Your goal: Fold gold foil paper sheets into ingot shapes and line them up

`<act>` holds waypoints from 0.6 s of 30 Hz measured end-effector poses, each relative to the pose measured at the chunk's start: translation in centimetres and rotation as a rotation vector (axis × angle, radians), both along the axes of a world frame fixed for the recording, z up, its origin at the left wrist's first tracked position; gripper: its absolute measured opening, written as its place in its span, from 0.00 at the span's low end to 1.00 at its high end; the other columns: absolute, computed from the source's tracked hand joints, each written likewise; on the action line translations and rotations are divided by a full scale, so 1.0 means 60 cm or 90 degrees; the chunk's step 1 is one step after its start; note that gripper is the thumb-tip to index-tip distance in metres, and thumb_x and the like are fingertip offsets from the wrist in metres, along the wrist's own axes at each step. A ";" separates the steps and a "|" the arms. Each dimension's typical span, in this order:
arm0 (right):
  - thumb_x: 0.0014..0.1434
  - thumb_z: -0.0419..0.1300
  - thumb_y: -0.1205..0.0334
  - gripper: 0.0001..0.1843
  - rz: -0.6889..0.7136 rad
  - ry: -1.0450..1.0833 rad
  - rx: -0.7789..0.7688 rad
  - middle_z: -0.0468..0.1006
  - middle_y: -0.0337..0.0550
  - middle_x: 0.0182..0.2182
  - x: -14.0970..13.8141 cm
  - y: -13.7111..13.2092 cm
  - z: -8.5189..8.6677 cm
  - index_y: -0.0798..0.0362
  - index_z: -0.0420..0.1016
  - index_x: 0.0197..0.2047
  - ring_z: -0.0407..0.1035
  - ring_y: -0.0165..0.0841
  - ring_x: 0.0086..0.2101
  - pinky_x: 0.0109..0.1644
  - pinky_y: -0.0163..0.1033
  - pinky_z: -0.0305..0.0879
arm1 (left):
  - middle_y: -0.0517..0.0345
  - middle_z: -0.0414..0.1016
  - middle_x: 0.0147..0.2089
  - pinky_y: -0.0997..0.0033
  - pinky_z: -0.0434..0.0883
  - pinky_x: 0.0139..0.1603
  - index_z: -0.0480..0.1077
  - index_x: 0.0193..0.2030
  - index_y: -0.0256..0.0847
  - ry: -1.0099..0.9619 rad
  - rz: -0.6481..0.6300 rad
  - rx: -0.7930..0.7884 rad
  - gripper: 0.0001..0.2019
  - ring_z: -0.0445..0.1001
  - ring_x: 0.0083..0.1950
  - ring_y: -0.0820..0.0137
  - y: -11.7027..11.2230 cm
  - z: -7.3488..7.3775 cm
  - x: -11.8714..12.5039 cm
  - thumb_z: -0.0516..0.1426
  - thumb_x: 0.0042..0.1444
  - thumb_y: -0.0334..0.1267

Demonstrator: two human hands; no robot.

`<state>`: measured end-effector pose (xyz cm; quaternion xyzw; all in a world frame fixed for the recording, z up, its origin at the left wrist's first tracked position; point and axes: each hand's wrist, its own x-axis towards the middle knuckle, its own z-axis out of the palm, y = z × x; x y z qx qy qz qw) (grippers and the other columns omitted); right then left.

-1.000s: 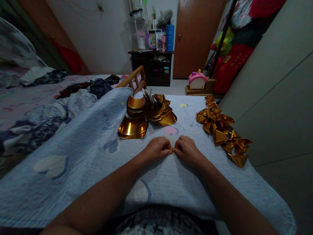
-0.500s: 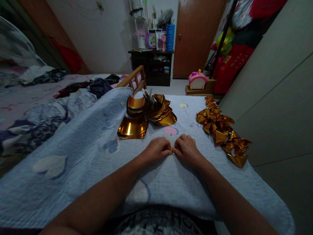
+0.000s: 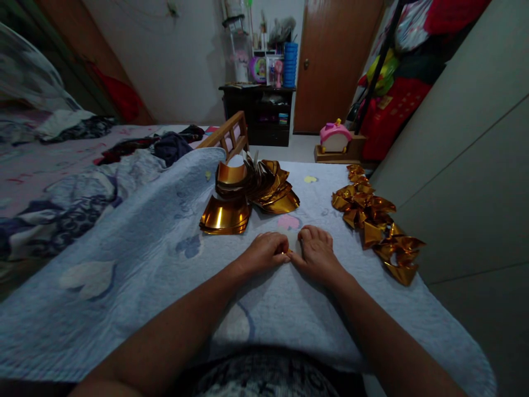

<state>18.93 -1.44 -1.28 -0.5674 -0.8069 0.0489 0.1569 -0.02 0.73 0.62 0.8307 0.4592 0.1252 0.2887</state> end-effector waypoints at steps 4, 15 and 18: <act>0.62 0.56 0.44 0.21 -0.017 -0.003 0.010 0.71 0.53 0.53 0.008 0.003 -0.006 0.52 0.65 0.48 0.62 0.48 0.54 0.58 0.54 0.52 | 0.60 0.74 0.34 0.70 0.60 0.38 0.72 0.34 0.40 0.003 -0.011 0.001 0.05 0.69 0.39 0.68 0.000 0.001 -0.001 0.63 0.54 0.36; 0.53 0.65 0.48 0.27 -0.001 0.042 -0.041 0.68 0.55 0.57 0.054 0.016 -0.012 0.50 0.65 0.52 0.60 0.51 0.57 0.59 0.55 0.53 | 0.61 0.72 0.33 0.70 0.59 0.38 0.71 0.33 0.40 0.000 -0.019 -0.006 0.05 0.69 0.38 0.68 0.000 0.007 -0.002 0.63 0.54 0.36; 0.52 0.64 0.53 0.25 0.016 0.083 -0.062 0.67 0.54 0.58 0.056 0.020 0.000 0.50 0.65 0.52 0.59 0.50 0.57 0.60 0.54 0.53 | 0.61 0.72 0.33 0.71 0.59 0.38 0.71 0.34 0.39 -0.011 -0.013 -0.012 0.04 0.68 0.38 0.69 -0.001 0.008 -0.002 0.63 0.54 0.35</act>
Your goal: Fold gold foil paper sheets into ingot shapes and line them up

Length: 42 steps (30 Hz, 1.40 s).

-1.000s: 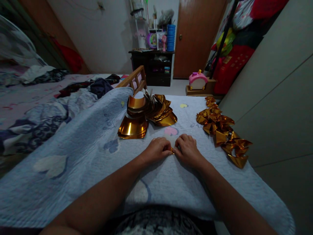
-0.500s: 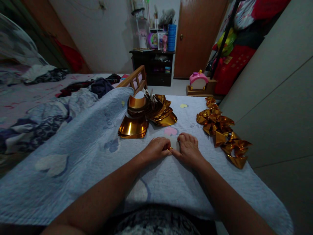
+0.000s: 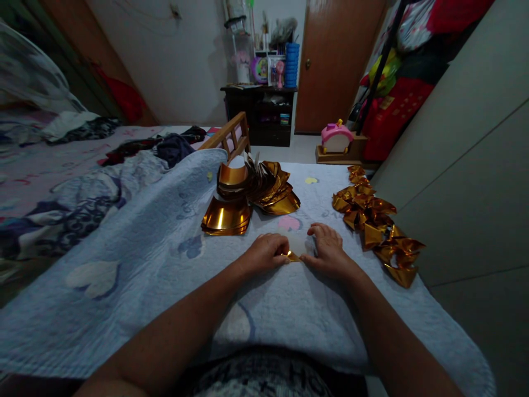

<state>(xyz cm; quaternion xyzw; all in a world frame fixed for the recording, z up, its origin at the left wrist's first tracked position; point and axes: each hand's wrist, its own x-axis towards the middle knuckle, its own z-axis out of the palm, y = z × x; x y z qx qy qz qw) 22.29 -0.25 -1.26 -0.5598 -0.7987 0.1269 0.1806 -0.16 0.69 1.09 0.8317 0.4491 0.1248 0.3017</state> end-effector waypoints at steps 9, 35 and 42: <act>0.58 0.61 0.53 0.16 0.041 0.021 -0.006 0.70 0.52 0.53 -0.022 -0.001 0.009 0.52 0.70 0.47 0.60 0.47 0.54 0.58 0.52 0.53 | 0.62 0.70 0.32 0.71 0.60 0.38 0.70 0.34 0.39 -0.061 -0.011 0.021 0.06 0.67 0.36 0.70 0.001 -0.008 -0.005 0.64 0.52 0.34; 0.50 0.62 0.68 0.42 0.094 0.274 -0.132 0.76 0.50 0.54 -0.048 -0.002 0.020 0.50 0.58 0.68 0.71 0.42 0.49 0.52 0.46 0.66 | 0.45 0.51 0.72 0.44 0.60 0.71 0.49 0.73 0.54 -0.147 -0.022 0.236 0.47 0.54 0.72 0.49 -0.013 -0.019 0.001 0.66 0.51 0.30; 0.52 0.62 0.62 0.24 0.056 0.407 -0.168 0.80 0.45 0.46 -0.035 0.006 0.023 0.51 0.72 0.54 0.72 0.40 0.44 0.49 0.44 0.67 | 0.42 0.51 0.71 0.50 0.71 0.61 0.42 0.74 0.52 -0.320 0.115 0.164 0.50 0.66 0.64 0.55 -0.005 -0.022 -0.003 0.68 0.51 0.37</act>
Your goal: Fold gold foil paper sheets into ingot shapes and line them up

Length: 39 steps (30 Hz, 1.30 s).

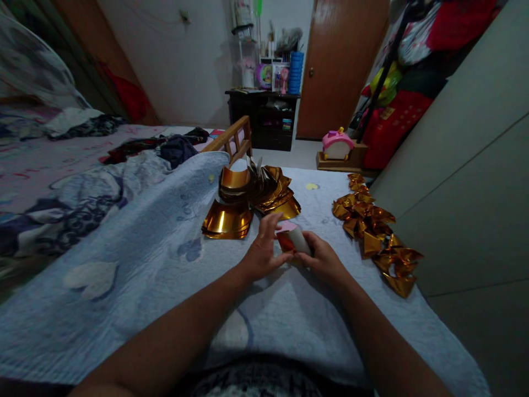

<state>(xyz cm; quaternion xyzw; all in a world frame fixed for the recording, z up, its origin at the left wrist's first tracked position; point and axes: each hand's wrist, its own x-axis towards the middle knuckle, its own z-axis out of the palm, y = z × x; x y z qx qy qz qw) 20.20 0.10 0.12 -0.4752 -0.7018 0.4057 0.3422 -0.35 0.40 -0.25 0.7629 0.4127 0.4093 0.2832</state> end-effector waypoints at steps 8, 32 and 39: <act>0.50 0.68 0.55 0.23 -0.069 0.232 -0.143 0.77 0.40 0.39 -0.005 0.004 -0.009 0.50 0.69 0.48 0.71 0.36 0.36 0.38 0.40 0.70 | 0.52 0.78 0.45 0.63 0.73 0.49 0.70 0.49 0.36 -0.257 -0.143 -0.389 0.23 0.78 0.45 0.66 0.013 -0.008 0.016 0.69 0.50 0.44; 0.47 0.70 0.54 0.24 -0.075 0.283 -0.232 0.75 0.35 0.23 0.003 0.008 0.003 0.54 0.71 0.45 0.66 0.28 0.21 0.24 0.33 0.59 | 0.55 0.74 0.47 0.76 0.71 0.36 0.60 0.60 0.43 -0.304 -0.103 -0.347 0.32 0.75 0.37 0.74 0.011 -0.005 0.019 0.66 0.49 0.36; 0.46 0.69 0.55 0.21 -0.029 0.252 -0.254 0.69 0.32 0.21 0.015 0.008 0.009 0.57 0.73 0.41 0.59 0.24 0.19 0.21 0.32 0.53 | 0.53 0.70 0.52 0.73 0.72 0.40 0.53 0.65 0.47 -0.124 -0.066 -0.031 0.31 0.73 0.41 0.73 0.007 -0.003 -0.005 0.57 0.57 0.28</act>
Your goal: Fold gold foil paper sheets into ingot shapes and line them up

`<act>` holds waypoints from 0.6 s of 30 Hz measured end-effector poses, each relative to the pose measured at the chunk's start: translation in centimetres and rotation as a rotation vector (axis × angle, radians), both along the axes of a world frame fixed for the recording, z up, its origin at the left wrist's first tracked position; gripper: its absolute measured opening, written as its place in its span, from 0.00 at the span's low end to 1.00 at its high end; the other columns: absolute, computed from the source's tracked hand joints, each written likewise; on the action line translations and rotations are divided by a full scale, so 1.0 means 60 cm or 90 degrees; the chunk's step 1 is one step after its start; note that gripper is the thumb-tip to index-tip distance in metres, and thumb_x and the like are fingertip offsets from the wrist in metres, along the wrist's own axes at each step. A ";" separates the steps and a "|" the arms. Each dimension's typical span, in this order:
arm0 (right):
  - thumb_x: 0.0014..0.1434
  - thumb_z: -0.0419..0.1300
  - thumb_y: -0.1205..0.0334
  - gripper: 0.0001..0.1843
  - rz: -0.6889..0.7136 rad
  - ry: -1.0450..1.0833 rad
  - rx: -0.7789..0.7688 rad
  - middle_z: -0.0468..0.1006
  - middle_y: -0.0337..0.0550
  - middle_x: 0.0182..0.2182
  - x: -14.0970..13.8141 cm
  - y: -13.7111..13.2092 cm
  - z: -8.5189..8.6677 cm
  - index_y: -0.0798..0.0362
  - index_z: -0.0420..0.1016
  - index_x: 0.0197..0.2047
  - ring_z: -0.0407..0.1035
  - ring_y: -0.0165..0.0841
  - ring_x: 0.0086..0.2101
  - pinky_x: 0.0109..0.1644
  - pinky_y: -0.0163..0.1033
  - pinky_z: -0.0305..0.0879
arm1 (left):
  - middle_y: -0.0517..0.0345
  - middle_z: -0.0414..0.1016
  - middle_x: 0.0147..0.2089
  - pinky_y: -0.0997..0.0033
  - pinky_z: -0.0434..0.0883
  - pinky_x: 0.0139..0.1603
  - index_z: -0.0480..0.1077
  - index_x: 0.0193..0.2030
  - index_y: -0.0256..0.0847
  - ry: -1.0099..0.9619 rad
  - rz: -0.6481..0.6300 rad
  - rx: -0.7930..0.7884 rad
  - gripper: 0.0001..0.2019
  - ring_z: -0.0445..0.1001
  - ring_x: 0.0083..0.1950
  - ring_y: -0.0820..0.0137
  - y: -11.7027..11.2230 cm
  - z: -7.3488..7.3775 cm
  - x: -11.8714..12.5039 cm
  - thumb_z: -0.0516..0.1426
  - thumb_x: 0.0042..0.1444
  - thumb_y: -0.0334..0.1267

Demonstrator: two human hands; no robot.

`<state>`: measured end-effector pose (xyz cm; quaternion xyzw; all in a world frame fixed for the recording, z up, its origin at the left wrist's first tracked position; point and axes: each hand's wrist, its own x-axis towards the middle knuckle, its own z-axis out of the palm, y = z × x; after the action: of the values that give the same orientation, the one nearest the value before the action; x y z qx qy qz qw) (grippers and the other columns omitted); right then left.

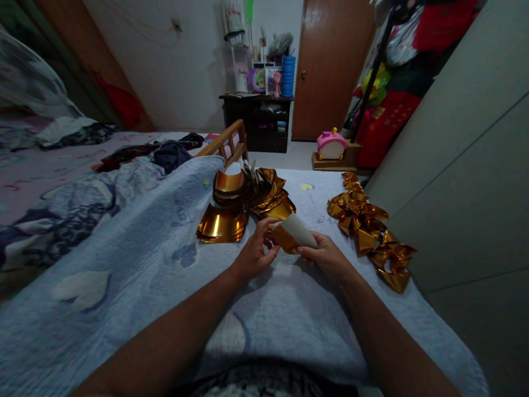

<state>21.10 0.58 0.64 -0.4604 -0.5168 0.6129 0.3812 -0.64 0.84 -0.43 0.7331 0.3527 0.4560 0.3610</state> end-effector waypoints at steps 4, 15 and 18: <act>0.44 0.70 0.56 0.27 -0.049 -0.013 -0.001 0.70 0.31 0.24 0.003 0.003 0.001 0.54 0.69 0.47 0.60 0.25 0.20 0.21 0.31 0.54 | 0.55 0.73 0.47 0.71 0.72 0.42 0.65 0.56 0.43 0.133 0.001 0.098 0.19 0.72 0.40 0.73 -0.002 0.002 -0.004 0.54 0.59 0.25; 0.43 0.71 0.57 0.39 -0.025 -0.023 -0.033 0.71 0.30 0.25 0.017 0.005 -0.005 0.51 0.60 0.55 0.60 0.25 0.20 0.22 0.30 0.50 | 0.51 0.77 0.45 0.67 0.74 0.46 0.73 0.52 0.40 0.229 0.026 0.249 0.12 0.76 0.45 0.67 0.004 0.007 -0.015 0.56 0.64 0.29; 0.42 0.72 0.56 0.43 -0.069 -0.022 -0.026 0.70 0.27 0.23 0.016 0.011 -0.010 0.51 0.56 0.57 0.60 0.26 0.20 0.22 0.31 0.50 | 0.53 0.77 0.40 0.68 0.73 0.44 0.76 0.48 0.39 0.264 0.033 0.308 0.09 0.75 0.42 0.67 0.005 0.007 -0.016 0.56 0.65 0.32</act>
<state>22.04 1.23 0.06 -0.5057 -0.4852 0.5936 0.3955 -1.63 1.12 -0.03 0.8656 0.3189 0.3766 0.0851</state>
